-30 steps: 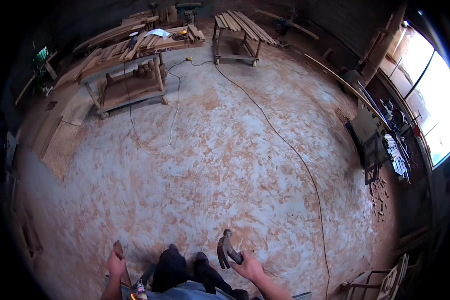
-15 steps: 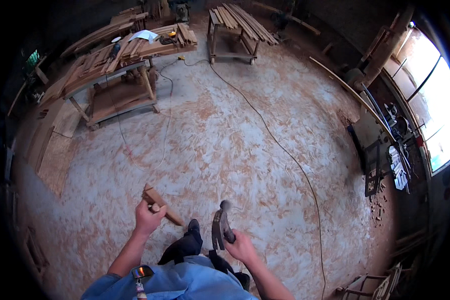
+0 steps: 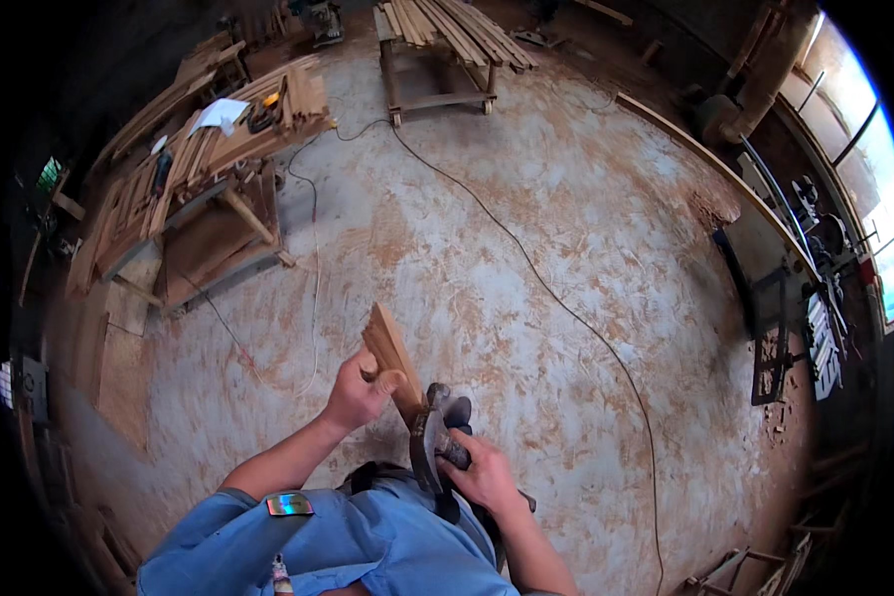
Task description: The person secures a wooden plank with a G-clamp and uses a power saw to cut it. They then move to a workbench and use a hammer and chisel to shape the cut piece, repeating the process on several planks.
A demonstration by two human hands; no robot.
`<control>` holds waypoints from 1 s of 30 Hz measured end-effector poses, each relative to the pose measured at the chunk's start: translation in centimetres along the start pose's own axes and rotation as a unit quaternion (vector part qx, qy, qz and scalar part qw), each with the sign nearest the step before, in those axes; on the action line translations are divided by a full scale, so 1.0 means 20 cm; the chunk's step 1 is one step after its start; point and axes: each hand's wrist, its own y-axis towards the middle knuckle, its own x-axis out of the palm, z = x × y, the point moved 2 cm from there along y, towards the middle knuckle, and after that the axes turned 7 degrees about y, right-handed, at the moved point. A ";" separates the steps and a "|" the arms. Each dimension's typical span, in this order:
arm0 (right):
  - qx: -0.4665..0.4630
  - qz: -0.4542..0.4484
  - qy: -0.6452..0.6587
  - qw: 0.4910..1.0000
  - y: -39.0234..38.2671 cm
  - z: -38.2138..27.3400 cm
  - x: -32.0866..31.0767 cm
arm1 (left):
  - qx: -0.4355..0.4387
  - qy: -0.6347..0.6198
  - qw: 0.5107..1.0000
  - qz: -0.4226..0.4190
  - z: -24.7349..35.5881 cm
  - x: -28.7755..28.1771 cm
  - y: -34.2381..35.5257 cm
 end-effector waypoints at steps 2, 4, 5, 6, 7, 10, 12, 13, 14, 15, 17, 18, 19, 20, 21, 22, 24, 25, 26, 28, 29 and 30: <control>-0.007 -0.024 0.005 1.000 0.22 -0.01 -0.14 | -0.026 -0.060 0.998 -0.010 0.03 -0.01 0.23; -0.020 -0.029 -0.006 0.999 0.43 -0.05 -0.27 | -0.036 -0.062 0.997 0.004 0.06 -0.02 0.47; -0.040 -0.031 -0.015 0.999 0.53 -0.07 -0.34 | -0.042 -0.065 0.997 0.018 0.07 -0.03 0.58; -0.025 -0.041 -0.016 0.999 0.63 -0.09 -0.39 | -0.024 -0.088 0.995 0.039 0.09 -0.02 0.67; -0.024 -0.046 -0.013 0.999 0.73 -0.10 -0.44 | -0.029 -0.097 0.994 0.039 0.09 -0.02 0.78; -0.023 -0.048 0.008 0.999 1.03 -0.13 -0.55 | -0.047 -0.115 0.992 0.039 0.05 -0.03 1.11; 0.019 -0.054 0.035 0.998 1.24 -0.14 -0.61 | -0.067 -0.135 0.988 0.042 -0.01 -0.02 1.35; 0.025 -0.048 0.057 0.997 1.34 -0.15 -0.64 | -0.075 -0.145 0.986 0.025 -0.03 -0.03 1.46; 0.050 -0.043 0.070 0.995 1.44 -0.16 -0.68 | -0.090 -0.152 0.984 0.007 -0.06 -0.04 1.59; 0.057 -0.036 0.079 0.995 1.55 -0.18 -0.72 | -0.137 -0.142 0.980 -0.007 -0.09 -0.06 1.72; 0.104 -0.039 0.097 0.989 1.78 -0.21 -0.80 | -0.109 -0.183 0.977 -0.030 -0.12 -0.09 1.99; 0.174 -0.046 0.124 0.976 1.89 -0.22 -0.83 | -0.120 -0.168 0.977 -0.048 -0.13 -0.12 2.12; 0.219 -0.051 0.149 0.963 2.01 -0.24 -0.86 | -0.135 -0.143 0.978 -0.065 -0.14 -0.15 2.27; 0.203 -0.050 0.135 0.968 2.12 -0.26 -0.88 | -0.123 -0.158 0.978 -0.060 -0.14 -0.17 2.39; 0.183 -0.048 0.121 0.974 2.23 -0.27 -0.91 | -0.123 -0.152 0.978 -0.068 -0.14 -0.19 2.53; 0.167 -0.045 0.090 0.981 2.33 -0.29 -0.94 | -0.120 -0.144 0.979 -0.077 -0.14 -0.22 2.65; 0.147 -0.016 0.152 0.977 2.51 -0.30 -0.94 | -0.118 -0.165 0.974 -0.097 -0.15 -0.26 2.87; 0.145 0.000 0.141 0.979 2.61 -0.30 -0.95 | -0.114 -0.171 0.974 -0.096 -0.16 -0.29 2.97; 0.138 0.001 0.149 0.979 2.70 -0.30 -0.95 | -0.114 -0.170 0.974 -0.093 -0.18 -0.30 3.06; 0.155 0.003 0.092 0.984 2.86 -0.30 -0.97 | -0.127 -0.183 0.971 -0.088 -0.22 -0.32 3.23; 0.179 -0.006 0.129 0.975 2.94 -0.29 -0.98 | -0.141 -0.194 0.967 -0.087 -0.25 -0.33 3.31; 0.216 -0.013 0.157 0.964 3.02 -0.28 -0.99 | -0.158 -0.200 0.963 -0.088 -0.28 -0.34 3.39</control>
